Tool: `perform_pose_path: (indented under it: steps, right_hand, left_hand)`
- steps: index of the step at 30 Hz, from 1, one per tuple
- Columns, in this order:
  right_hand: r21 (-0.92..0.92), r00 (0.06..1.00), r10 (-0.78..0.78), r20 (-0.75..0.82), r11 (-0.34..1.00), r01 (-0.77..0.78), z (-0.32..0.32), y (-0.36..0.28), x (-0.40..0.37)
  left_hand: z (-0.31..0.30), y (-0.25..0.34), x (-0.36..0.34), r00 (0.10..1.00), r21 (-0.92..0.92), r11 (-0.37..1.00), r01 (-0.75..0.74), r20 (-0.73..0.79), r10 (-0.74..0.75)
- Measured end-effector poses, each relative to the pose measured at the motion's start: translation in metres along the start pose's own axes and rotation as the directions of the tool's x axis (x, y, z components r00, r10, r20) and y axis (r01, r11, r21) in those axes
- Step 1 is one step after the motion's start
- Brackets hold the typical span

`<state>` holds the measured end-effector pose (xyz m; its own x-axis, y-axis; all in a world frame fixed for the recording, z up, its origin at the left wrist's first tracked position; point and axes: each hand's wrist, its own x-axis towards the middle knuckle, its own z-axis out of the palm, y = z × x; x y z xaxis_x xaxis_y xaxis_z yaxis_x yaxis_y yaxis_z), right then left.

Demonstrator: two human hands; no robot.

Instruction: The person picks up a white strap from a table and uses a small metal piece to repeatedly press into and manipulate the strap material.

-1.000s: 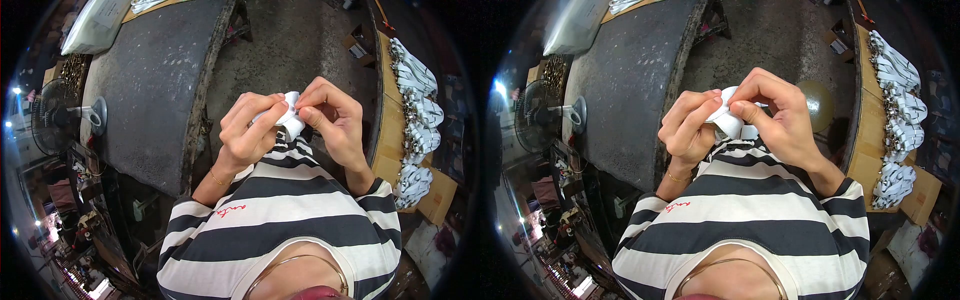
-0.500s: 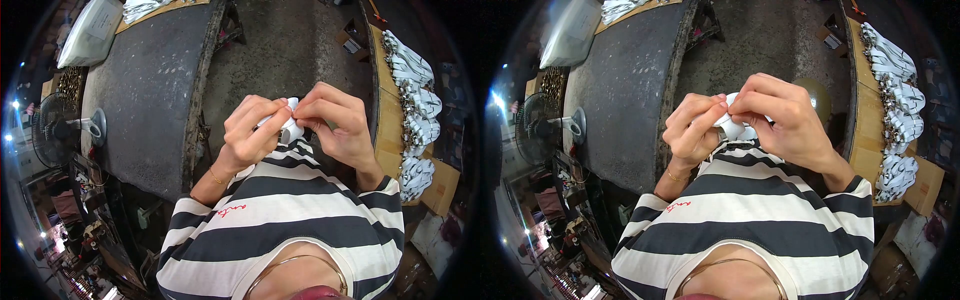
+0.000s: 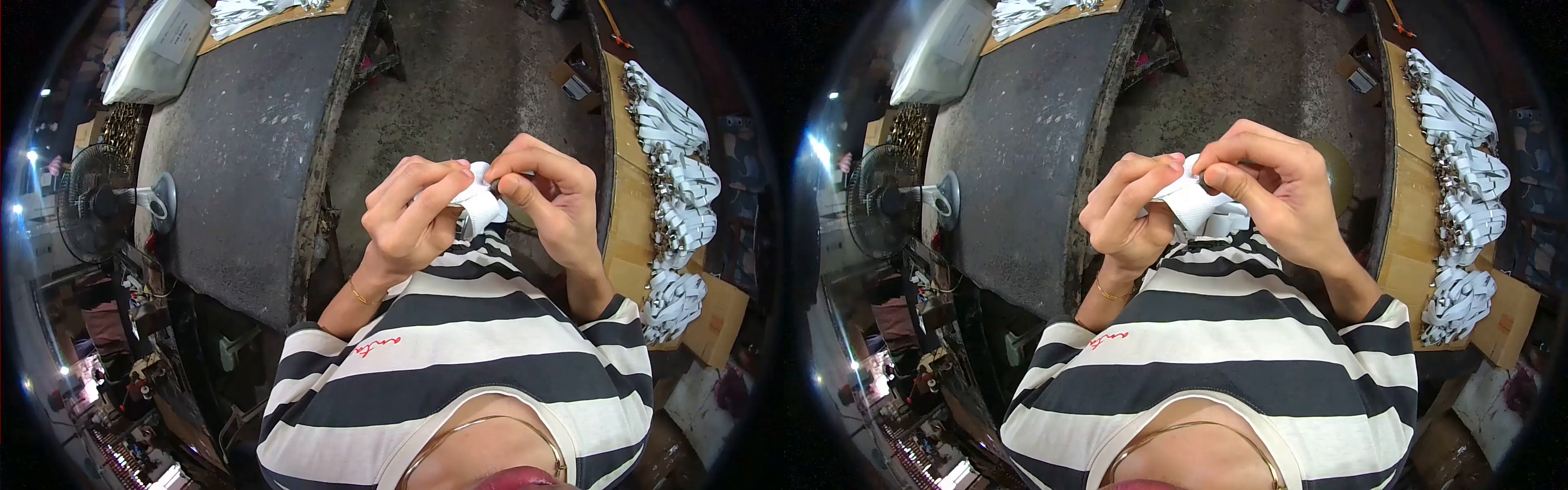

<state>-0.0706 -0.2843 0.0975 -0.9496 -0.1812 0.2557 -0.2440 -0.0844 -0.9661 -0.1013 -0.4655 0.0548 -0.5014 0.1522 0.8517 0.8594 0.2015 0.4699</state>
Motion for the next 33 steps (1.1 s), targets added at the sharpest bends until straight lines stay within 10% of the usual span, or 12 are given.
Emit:
perform_pose_path:
  steps: [7, 18, 24, 30, 33]
  right_hand:
    - [-0.391, 0.956, -0.247, 0.157, 0.873, 0.290, -0.023, -0.016, 0.003]
    - [-0.421, 0.967, -0.234, 0.104, 0.870, 0.256, -0.049, -0.012, -0.002]
    - [0.046, 0.993, 0.092, 0.071, 0.994, -0.095, -0.070, -0.014, -0.004]
    - [-0.098, 0.983, 0.031, 0.178, 0.995, -0.014, -0.100, -0.023, -0.006]
    - [-0.290, 0.953, -0.196, 0.233, 0.921, 0.260, -0.109, -0.028, -0.004]
  left_hand:
    - [0.010, 0.015, 0.008, 0.996, 0.009, 1.000, -0.001, 0.084, 0.000]
    - [0.047, 0.027, 0.010, 0.997, 0.148, 0.989, -0.026, 0.074, 0.015]
    - [0.066, 0.033, 0.012, 1.000, 0.113, 0.994, 0.009, -0.002, -0.009]
    - [0.084, 0.039, 0.016, 1.000, 0.081, 0.996, 0.019, -0.003, -0.019]
    - [0.091, 0.044, 0.021, 1.000, 0.075, 0.997, 0.006, 0.028, -0.008]
